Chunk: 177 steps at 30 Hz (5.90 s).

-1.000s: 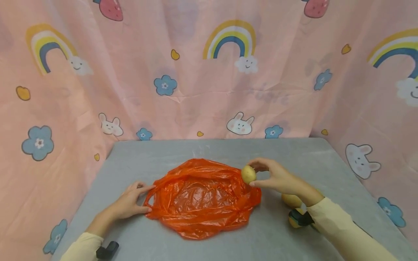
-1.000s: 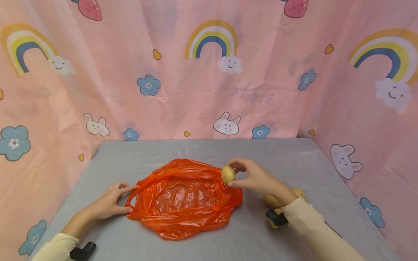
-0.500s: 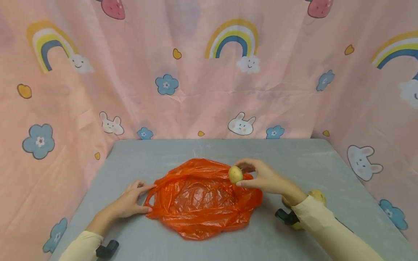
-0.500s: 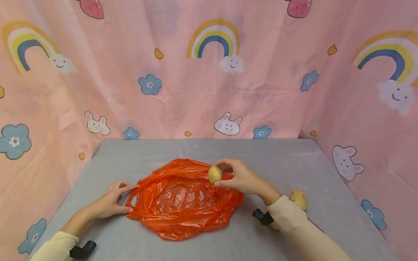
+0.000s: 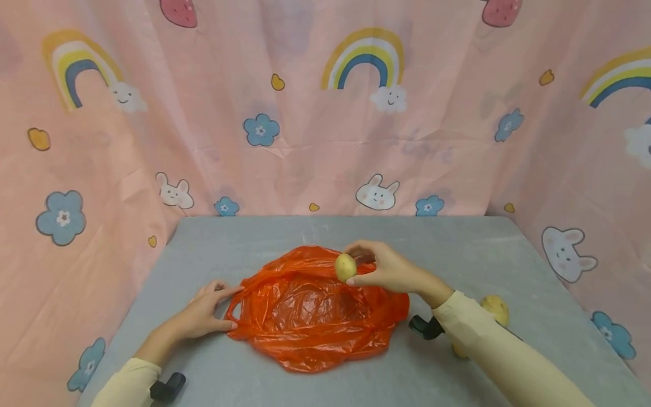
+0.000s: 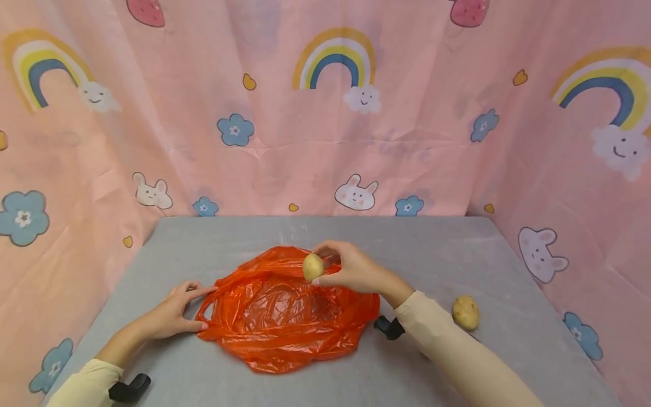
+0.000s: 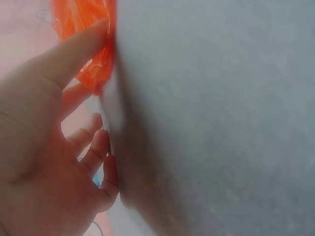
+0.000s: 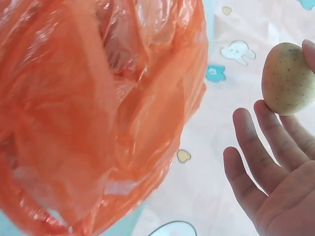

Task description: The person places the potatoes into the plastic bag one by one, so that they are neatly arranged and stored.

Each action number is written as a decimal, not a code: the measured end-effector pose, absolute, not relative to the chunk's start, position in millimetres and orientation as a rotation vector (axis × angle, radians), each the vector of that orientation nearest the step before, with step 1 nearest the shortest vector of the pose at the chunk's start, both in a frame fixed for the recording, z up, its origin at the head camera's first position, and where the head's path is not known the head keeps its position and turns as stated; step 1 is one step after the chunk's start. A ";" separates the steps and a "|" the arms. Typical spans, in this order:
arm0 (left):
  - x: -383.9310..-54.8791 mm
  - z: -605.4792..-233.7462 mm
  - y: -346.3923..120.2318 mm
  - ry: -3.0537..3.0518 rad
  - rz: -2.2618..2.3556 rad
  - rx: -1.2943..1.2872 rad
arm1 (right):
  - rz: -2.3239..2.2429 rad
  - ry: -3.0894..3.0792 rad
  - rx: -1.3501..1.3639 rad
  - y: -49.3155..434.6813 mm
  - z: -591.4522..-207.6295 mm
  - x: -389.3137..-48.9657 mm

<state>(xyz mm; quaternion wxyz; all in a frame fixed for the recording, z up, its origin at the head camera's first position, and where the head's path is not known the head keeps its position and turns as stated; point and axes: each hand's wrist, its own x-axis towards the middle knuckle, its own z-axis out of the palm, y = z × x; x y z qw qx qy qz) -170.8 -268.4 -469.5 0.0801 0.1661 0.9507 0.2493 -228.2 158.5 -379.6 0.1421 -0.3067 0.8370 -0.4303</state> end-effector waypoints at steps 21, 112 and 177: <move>-169.4 -466.3 -266.8 2.846 0.731 0.487 | -1.264 2.294 -0.914 105.8 -383.6 -241.6; -172.4 -464.5 -265.6 2.778 0.771 0.415 | -0.924 2.512 -0.694 53.6 -403.3 -201.1; -169.0 -466.2 -264.4 2.788 0.771 0.440 | -1.234 2.583 -0.671 245.0 -397.4 -161.8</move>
